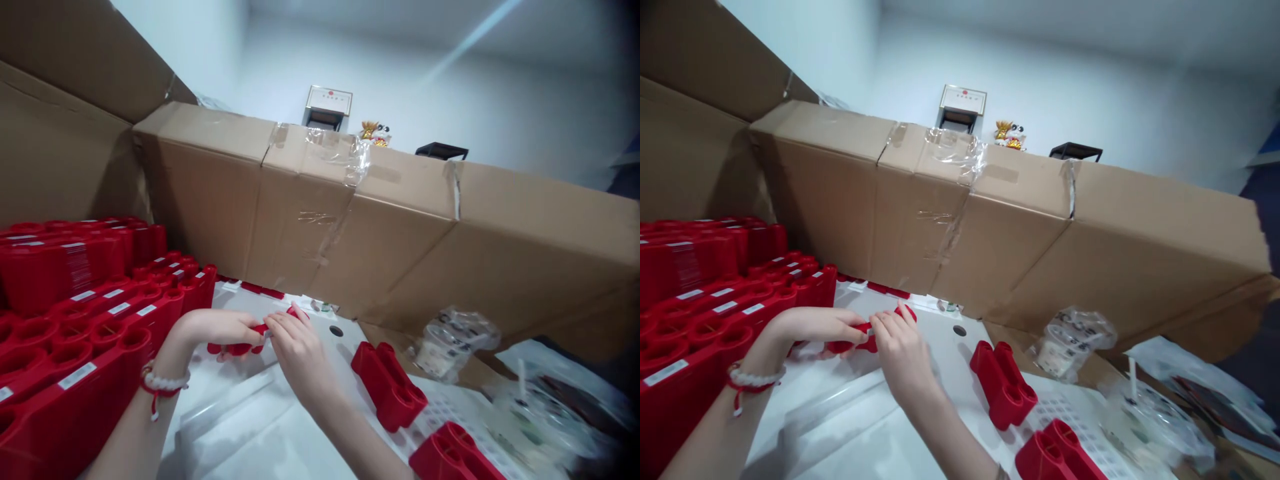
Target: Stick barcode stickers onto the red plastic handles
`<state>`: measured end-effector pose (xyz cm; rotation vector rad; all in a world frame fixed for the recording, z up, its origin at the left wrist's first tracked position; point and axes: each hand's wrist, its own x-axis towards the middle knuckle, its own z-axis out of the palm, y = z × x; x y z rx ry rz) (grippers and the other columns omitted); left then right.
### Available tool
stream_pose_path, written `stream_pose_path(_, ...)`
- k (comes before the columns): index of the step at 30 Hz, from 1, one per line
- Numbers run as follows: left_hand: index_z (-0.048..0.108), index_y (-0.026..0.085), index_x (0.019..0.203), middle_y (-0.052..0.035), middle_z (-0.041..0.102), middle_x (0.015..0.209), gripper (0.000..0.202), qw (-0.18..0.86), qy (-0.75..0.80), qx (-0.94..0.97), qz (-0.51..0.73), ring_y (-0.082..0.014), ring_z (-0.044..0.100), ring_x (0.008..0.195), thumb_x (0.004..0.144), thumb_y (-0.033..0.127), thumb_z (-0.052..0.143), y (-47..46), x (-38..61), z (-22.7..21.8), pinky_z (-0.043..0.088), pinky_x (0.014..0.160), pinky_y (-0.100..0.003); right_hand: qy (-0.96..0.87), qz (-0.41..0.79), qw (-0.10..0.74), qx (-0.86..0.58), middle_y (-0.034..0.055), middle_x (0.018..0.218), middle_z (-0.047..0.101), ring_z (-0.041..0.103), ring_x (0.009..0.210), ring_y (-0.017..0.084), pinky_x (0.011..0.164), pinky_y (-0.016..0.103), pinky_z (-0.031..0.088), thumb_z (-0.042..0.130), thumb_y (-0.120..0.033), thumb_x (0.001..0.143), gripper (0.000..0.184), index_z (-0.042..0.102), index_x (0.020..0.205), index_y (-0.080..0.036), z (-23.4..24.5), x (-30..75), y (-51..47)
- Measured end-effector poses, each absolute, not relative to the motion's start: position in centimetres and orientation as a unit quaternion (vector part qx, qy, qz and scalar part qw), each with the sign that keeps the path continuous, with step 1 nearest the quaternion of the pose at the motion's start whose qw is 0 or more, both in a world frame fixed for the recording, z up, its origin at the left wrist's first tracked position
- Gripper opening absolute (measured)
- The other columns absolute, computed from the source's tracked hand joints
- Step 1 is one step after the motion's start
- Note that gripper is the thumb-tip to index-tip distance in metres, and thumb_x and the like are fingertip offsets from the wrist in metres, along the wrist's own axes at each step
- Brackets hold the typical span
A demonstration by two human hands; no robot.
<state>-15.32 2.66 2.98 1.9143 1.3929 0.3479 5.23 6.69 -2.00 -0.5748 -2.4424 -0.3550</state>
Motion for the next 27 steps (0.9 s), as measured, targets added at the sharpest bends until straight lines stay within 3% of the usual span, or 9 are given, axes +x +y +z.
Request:
stream_pose_path(2,0.063,0.016,0.082,0.0016,0.063,0.072,0.039,0.381,0.552,0.732,0.122,-0.0119,0.056,0.055,0.1,0.049,0.054,2.7,-16.2,2.9,0.049,0.056,-0.027,-0.942,-0.114,0.248,-0.196,0.0109,0.115,0.076,0.069,0.109,0.023,0.114,0.049,0.044,0.045,-0.01,0.105,0.027,0.068,0.116,-0.016,-1.9,4.3,8.0)
stream_pose_path(5,0.066,0.015,0.094,-0.0021,0.068,0.086,0.038,0.348,0.596,0.709,0.144,-0.0154,0.065,0.071,0.102,0.05,0.053,3.3,-17.6,2.3,0.055,0.07,-0.033,-0.962,-0.081,0.166,-0.201,0.0072,0.103,0.075,0.071,0.098,0.021,0.092,0.04,0.058,0.056,-0.016,0.103,0.015,0.07,0.109,-0.016,-1.7,3.3,9.9)
stream_pose_path(9,0.065,0.015,0.115,-0.0077,0.068,0.112,0.037,0.24,0.696,0.654,0.174,-0.0227,0.067,0.097,0.101,0.048,0.056,4.4,-19.0,1.2,0.056,0.087,-0.043,-0.961,-0.035,0.082,-0.263,0.0073,0.115,0.071,0.07,0.097,0.021,0.085,0.042,0.06,0.064,-0.029,0.101,0.02,0.068,0.116,-0.016,-2.4,1.7,12.7)
stream_pose_path(18,0.062,0.016,0.126,-0.0103,0.065,0.125,0.035,0.221,0.745,0.623,0.085,-0.024,0.067,0.104,0.099,0.038,0.064,7.3,-19.8,-1.4,0.059,0.088,-0.045,-0.946,0.075,-0.099,-0.298,0.0085,0.124,0.068,0.069,0.1,0.023,0.085,0.042,0.06,0.065,-0.034,0.1,0.027,0.066,0.122,-0.018,-3.1,-3.5,17.5)
stream_pose_path(23,0.061,0.017,0.129,-0.0099,0.065,0.125,0.037,0.257,0.716,0.647,0.056,-0.024,0.068,0.103,0.097,0.034,0.067,8.7,-20.3,-3.0,0.06,0.087,-0.044,-0.94,0.104,-0.12,-0.302,0.0083,0.124,0.068,0.069,0.101,0.024,0.085,0.042,0.06,0.065,-0.034,0.1,0.027,0.067,0.122,-0.018,-3.3,-4.3,18.0)
stream_pose_path(27,0.062,0.017,0.126,-0.0089,0.067,0.123,0.034,0.266,0.694,0.667,0.062,-0.0239,0.068,0.102,0.097,0.034,0.066,8.8,-20.3,-3.5,0.06,0.087,-0.043,-0.945,0.113,-0.066,-0.3,0.0093,0.126,0.067,0.069,0.104,0.024,0.088,0.044,0.059,0.065,-0.034,0.1,0.03,0.065,0.126,-0.019,-3.3,-2.5,17.2)
